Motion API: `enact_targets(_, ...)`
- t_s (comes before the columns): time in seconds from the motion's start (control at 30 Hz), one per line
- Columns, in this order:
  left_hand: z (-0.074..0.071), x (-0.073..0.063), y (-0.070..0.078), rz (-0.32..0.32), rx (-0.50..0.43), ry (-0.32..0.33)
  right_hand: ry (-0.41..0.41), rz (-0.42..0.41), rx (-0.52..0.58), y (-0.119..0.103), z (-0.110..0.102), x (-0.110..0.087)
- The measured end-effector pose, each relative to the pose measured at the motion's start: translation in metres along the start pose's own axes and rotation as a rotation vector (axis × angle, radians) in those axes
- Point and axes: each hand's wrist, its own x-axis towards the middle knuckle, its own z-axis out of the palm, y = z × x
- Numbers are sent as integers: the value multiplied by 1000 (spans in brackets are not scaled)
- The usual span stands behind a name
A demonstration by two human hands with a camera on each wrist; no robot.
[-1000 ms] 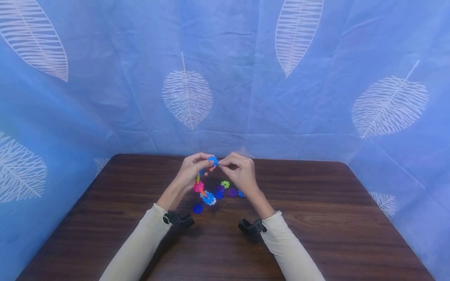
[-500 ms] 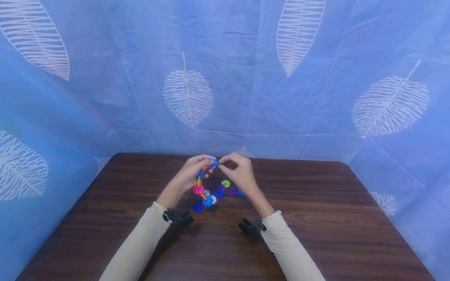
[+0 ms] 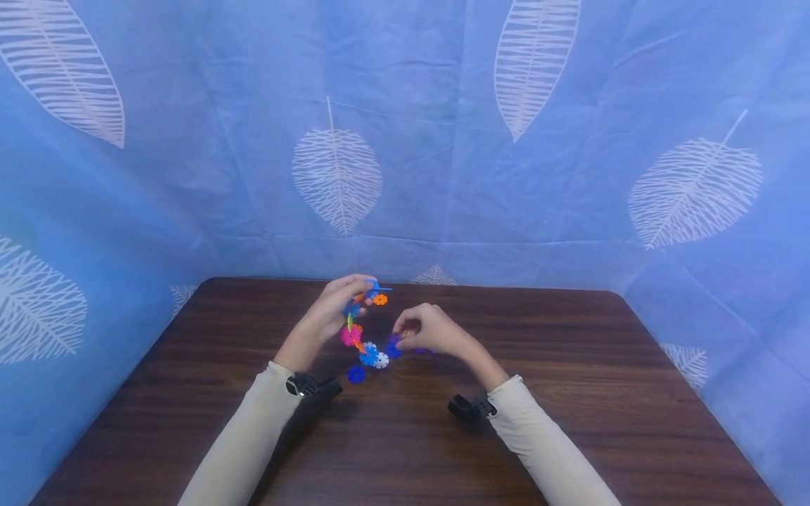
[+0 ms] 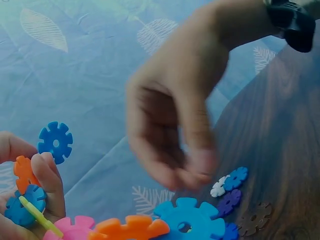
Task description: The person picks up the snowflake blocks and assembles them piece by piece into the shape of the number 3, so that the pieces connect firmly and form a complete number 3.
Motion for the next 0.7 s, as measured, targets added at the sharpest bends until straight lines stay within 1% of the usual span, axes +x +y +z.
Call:
enact_targets(0.1, -2, 0, 1, 5, 5, -5, -100, -4, -21, 5, 7, -3)
enact_targets(0.23, -3, -1, 2, 3, 9, -12, -155, 76, -77, 11, 17, -7)
enact_targets(0.33, -4, -1, 2, -7, 8, -15, -157, 143, -129, 12, 23, -7)
enact_targets(0.4, -3, -1, 2, -12, 7, -16, -151, 163, -164, 12, 27, -6)
enact_targets(0.57, -2, -2, 2, -19, 12, -15, -122, 183, -253, 11, 34, -4)
enact_targets(0.7, -1, -2, 2, -7, 19, -22, -105, 191, -301, 8, 36, -3)
